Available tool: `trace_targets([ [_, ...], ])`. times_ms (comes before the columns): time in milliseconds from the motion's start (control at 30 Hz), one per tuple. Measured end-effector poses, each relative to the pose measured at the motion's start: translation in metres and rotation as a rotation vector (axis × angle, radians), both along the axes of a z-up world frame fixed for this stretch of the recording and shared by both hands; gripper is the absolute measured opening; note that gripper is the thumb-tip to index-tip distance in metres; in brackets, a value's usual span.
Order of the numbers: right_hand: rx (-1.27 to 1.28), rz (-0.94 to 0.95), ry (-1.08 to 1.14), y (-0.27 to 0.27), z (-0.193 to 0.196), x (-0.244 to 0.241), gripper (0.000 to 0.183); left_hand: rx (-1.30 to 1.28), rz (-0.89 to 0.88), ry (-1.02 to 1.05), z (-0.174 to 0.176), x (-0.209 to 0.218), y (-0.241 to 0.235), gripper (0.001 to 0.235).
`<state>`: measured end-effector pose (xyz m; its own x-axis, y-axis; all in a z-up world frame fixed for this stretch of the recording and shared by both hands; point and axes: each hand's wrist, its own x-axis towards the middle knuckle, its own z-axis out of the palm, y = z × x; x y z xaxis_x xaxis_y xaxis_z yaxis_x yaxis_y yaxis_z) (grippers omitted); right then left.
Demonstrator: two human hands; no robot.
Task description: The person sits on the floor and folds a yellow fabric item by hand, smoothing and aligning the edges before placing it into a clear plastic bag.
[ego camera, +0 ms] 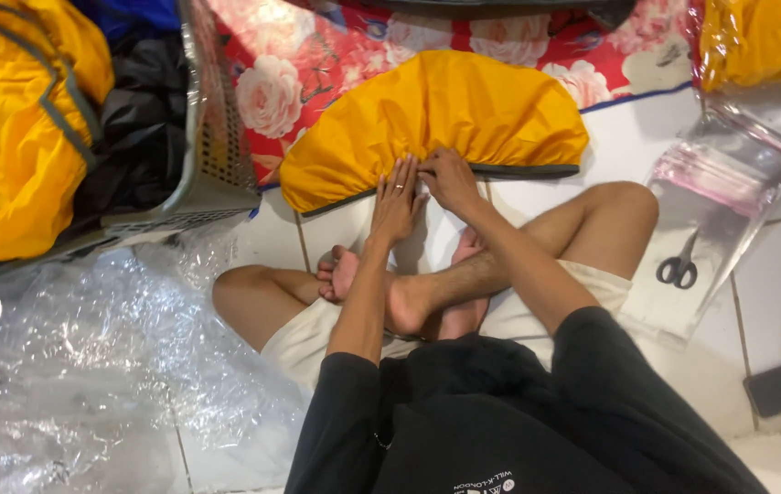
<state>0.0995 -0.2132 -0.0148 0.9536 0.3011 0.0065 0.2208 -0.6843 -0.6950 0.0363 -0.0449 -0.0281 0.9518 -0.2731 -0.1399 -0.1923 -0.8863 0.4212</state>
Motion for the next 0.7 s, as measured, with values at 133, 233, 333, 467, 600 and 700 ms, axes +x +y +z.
trace_targets([
  [133, -0.335, 0.324, -0.096, -0.059, 0.043, -0.002, 0.027, 0.015, 0.026, 0.021, 0.007, 0.001, -0.005, 0.069],
  [233, -0.494, 0.367, -0.111, -0.13, 0.054, -0.005, 0.038, 0.024, 0.036, 0.03, 0.009, 0.001, -0.006, 0.068],
  [333, -0.585, 0.249, -0.009, -0.21, 0.049, 0.007, 0.033, 0.033, 0.037, 0.038, 0.008, 0.001, -0.006, 0.067],
  [467, -0.282, -0.124, 0.245, -0.253, 0.1, -0.001, 0.054, 0.042, 0.049, -0.001, 0.005, 0.001, -0.007, 0.067],
  [600, -0.499, -0.121, 0.458, -0.22, 0.101, 0.007, 0.072, 0.042, 0.059, -0.006, 0.013, -0.004, -0.009, 0.067],
  [700, -0.372, -0.069, 0.411, -0.229, 0.046, 0.024, 0.061, 0.022, 0.084, -0.001, 0.018, -0.011, -0.004, 0.067],
])
